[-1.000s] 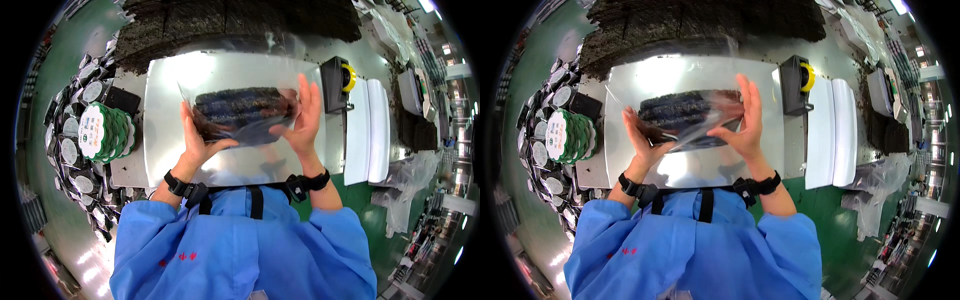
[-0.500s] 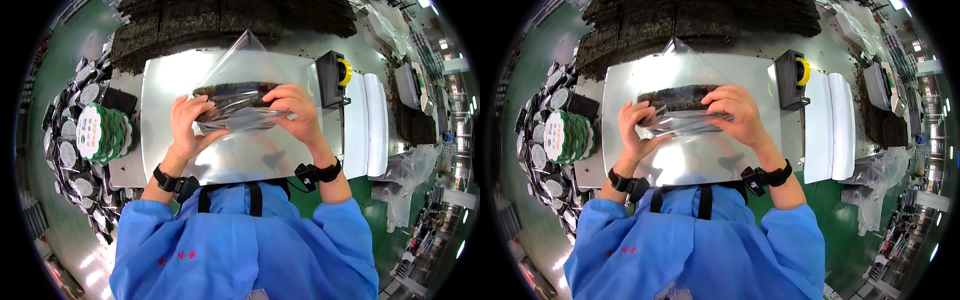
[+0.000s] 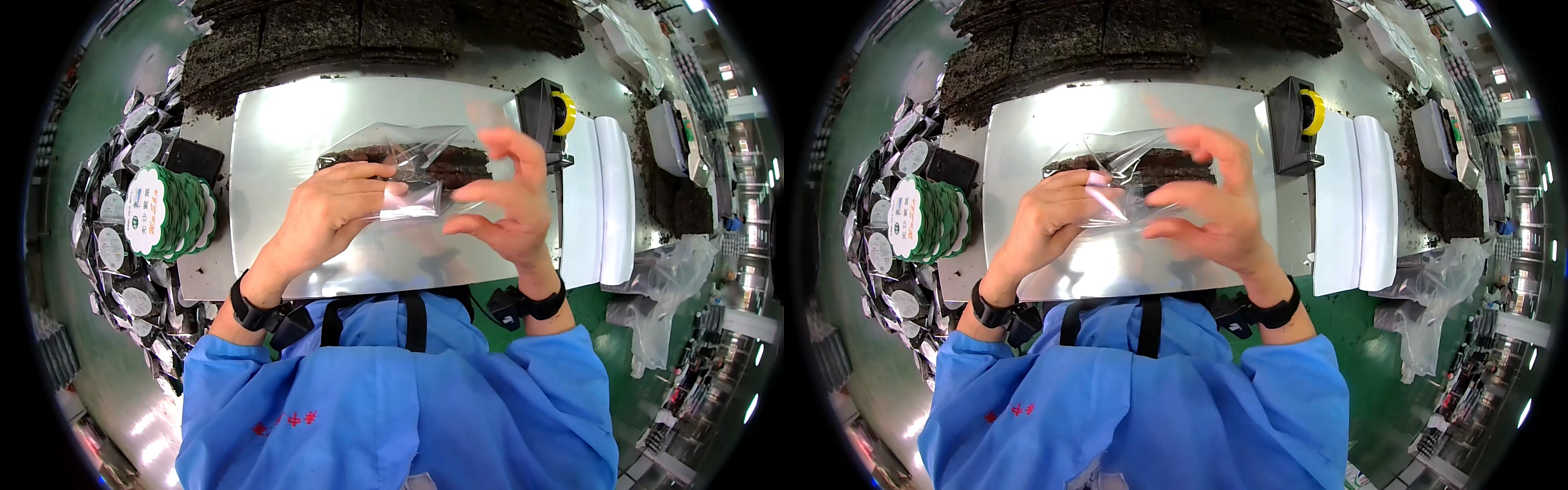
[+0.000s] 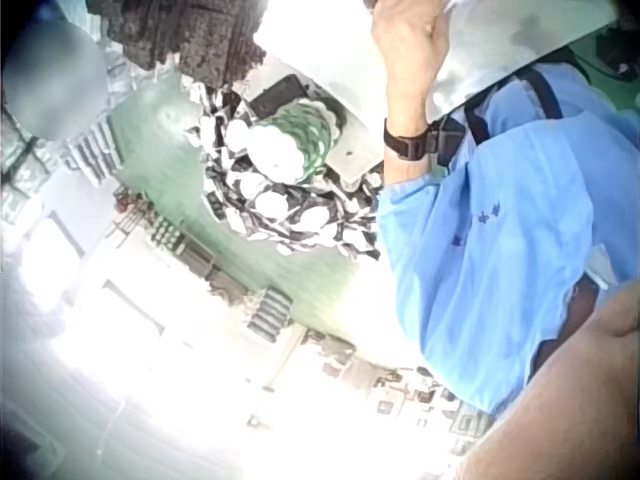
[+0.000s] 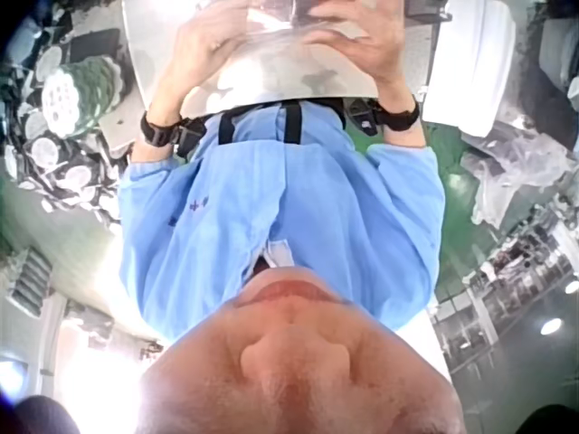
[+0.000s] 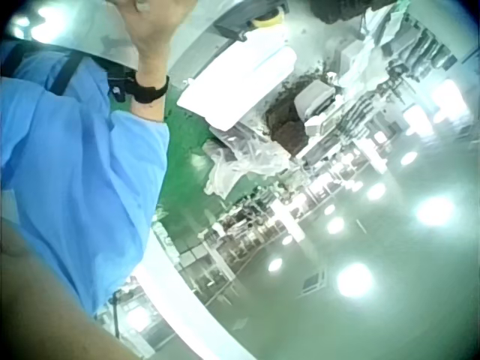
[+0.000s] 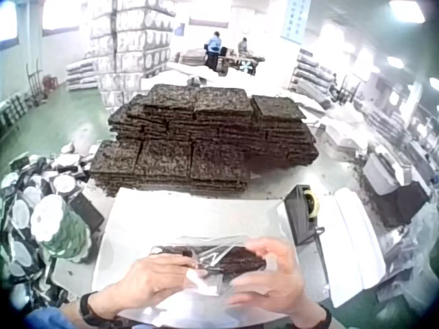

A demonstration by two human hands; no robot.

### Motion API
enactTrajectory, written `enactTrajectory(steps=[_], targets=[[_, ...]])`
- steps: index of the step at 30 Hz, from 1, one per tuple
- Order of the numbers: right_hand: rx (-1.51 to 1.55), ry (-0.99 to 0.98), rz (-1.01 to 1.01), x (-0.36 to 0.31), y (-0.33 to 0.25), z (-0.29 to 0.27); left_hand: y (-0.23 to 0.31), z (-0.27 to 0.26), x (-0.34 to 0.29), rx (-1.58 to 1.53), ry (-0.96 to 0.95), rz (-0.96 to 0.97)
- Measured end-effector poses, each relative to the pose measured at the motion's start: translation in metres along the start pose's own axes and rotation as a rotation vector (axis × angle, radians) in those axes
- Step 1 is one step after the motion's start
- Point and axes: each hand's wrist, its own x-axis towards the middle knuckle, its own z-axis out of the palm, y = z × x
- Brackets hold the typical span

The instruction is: The person repeatedly picks up rectangular seaweed sheets, places them into clear plastic bags, folds the bags closed, and applies round labels to the packages. The person also adjusts the head-mounted camera strap on their wrist during the process.

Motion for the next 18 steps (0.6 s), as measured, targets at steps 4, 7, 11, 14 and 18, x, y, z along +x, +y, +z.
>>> enactTrajectory(steps=[4,7,11,14,18], targets=[[0.220,-0.203,0.255,-0.018,0.012,0.006,0.011,-0.005,0.011,-0.011,-0.026,-0.022],[0.132,-0.252,0.233,-0.011,0.015,0.014,0.014,-0.008,0.009,-0.093,-0.050,-0.108],[0.391,-0.269,0.606,0.002,0.012,0.014,0.017,-0.007,0.013,0.194,0.253,-0.136],[0.388,-0.307,0.708,0.012,0.011,0.013,0.007,-0.013,0.033,0.043,0.243,-0.353],[0.130,-0.172,0.512,0.011,0.006,0.009,-0.038,-0.023,0.049,-0.625,-0.089,-0.674]])
